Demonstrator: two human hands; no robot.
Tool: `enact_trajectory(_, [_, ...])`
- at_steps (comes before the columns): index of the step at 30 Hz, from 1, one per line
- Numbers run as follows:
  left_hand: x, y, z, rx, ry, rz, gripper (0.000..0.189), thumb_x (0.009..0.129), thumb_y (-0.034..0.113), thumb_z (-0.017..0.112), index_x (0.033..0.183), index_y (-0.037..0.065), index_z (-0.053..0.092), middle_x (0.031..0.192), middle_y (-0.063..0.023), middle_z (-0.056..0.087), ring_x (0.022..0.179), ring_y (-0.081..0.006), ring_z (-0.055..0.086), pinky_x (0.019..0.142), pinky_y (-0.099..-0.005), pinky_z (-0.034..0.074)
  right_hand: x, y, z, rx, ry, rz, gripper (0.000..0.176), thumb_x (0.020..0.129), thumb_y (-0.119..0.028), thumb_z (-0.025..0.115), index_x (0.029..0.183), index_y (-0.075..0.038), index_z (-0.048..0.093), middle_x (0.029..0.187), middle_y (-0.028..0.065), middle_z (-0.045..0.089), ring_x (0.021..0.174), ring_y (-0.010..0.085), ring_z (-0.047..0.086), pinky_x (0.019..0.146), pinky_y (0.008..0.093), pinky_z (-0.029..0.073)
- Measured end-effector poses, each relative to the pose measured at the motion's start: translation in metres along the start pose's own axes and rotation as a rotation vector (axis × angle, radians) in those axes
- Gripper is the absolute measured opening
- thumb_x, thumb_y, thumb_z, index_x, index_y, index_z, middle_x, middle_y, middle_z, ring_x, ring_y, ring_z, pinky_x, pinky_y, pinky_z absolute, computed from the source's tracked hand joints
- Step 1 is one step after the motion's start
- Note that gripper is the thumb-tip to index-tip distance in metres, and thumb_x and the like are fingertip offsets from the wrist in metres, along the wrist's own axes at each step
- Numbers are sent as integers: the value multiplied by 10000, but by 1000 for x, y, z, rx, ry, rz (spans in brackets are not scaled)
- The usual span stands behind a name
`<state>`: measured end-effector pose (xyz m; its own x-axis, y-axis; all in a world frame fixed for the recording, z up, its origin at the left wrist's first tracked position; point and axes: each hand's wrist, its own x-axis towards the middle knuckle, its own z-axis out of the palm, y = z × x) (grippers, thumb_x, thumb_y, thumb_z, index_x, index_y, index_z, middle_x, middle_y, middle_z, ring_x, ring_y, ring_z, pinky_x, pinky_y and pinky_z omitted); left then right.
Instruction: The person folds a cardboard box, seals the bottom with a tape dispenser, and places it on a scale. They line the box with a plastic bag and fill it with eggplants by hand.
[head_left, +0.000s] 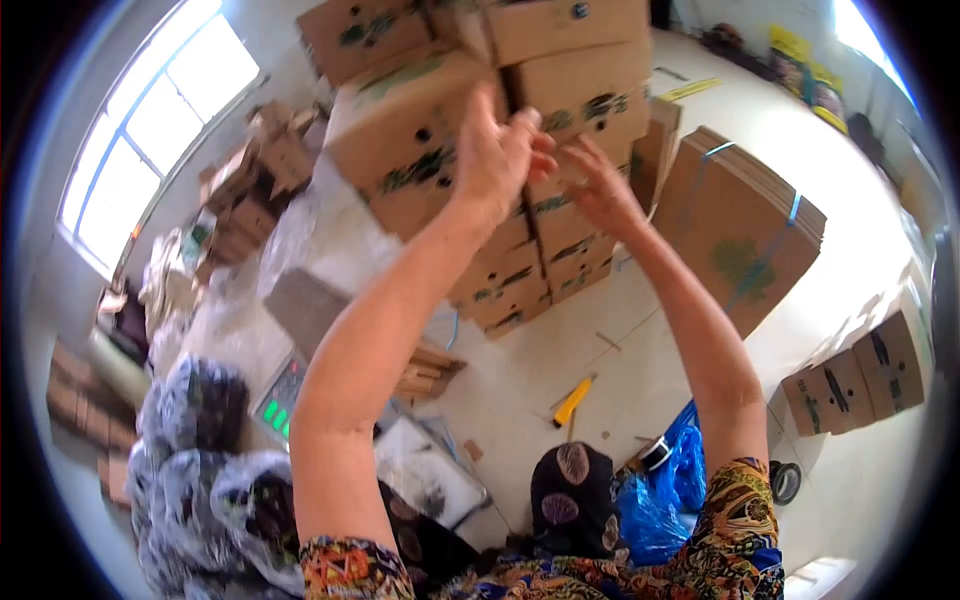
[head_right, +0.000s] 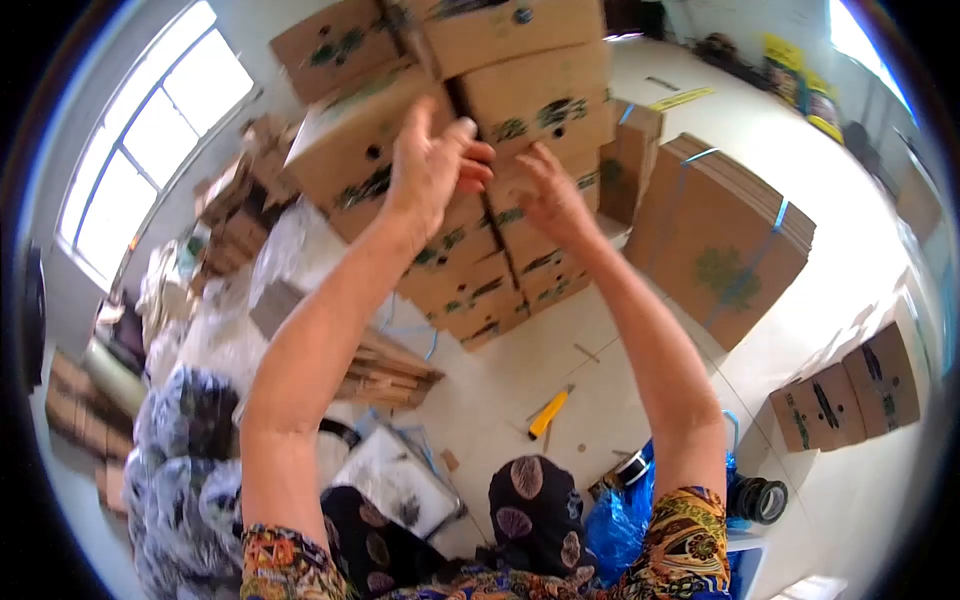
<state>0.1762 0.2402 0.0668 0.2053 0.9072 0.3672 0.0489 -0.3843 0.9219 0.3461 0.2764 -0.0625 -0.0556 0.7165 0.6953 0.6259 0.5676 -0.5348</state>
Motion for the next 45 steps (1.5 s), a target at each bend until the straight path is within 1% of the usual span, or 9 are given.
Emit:
enact_trajectory(5, [-166,-75,-68,18,-155,-464,550,960,212,551,1427,13,339,905,-134,685,640,-161,655,586,-286,556,-31,-19,23,278,-280,298,365,891,-187,644,1216,-23,613,1168,161,661,964,254,674,845,343,530])
enact_trajectory(10, [-331,-145,-132,-55,-151,-868,371,959,218,542,1274,21,529,934,-131,678,721,-161,660,632,-280,556,-66,-80,91,201,-564,280,292,899,-214,641,1133,-39,655,988,135,704,889,215,676,801,327,519])
enact_trajectory(13, [-392,-151,-156,-130,-162,-905,394,960,235,552,1292,25,520,953,-129,679,746,-154,662,657,-284,557,-79,-117,151,272,-702,204,365,934,-324,578,1119,-19,654,895,70,673,740,144,601,681,296,506])
enact_trajectory(16, [-422,-136,-175,-91,-210,-891,402,970,250,554,1305,31,518,979,-117,678,772,-147,664,689,-286,558,-82,-154,206,349,-818,337,454,928,-405,560,1110,3,642,938,139,686,900,200,632,848,308,468])
enact_trajectory(24, [-469,-86,-197,-281,-251,-837,407,990,213,550,1345,22,494,1003,-83,680,840,-127,652,737,-269,534,-90,-160,348,731,-845,756,450,946,-407,588,1152,-11,646,1041,25,662,986,126,558,928,287,415])
enact_trajectory(32, [-467,-39,-233,-453,-160,-739,370,976,147,546,1318,15,500,978,-123,695,855,-168,653,737,-309,513,-70,-140,357,556,-811,415,376,985,-352,504,1117,-35,659,1032,13,679,821,144,624,764,302,492])
enact_trajectory(35, [-477,-35,-239,-566,-184,-841,405,1005,189,506,1368,14,470,1052,-90,671,962,-160,634,825,-291,499,-66,-118,368,-227,-535,-227,342,979,-285,471,1143,-47,653,1048,117,693,885,277,657,777,363,506])
enact_trajectory(37, [-482,-29,-236,-575,-148,-800,362,980,176,523,1298,3,506,952,-116,676,847,-175,650,747,-307,506,-60,-143,355,-315,-666,-15,355,961,-262,467,1219,-72,619,1072,239,639,970,407,602,841,423,480])
enact_trajectory(45, [-513,-18,-212,-457,84,-349,270,905,126,585,1123,-32,556,731,-131,621,660,-245,604,608,-363,444,-49,-150,298,-226,-839,-419,378,927,-312,498,1082,-5,653,954,204,673,862,349,643,745,420,500])
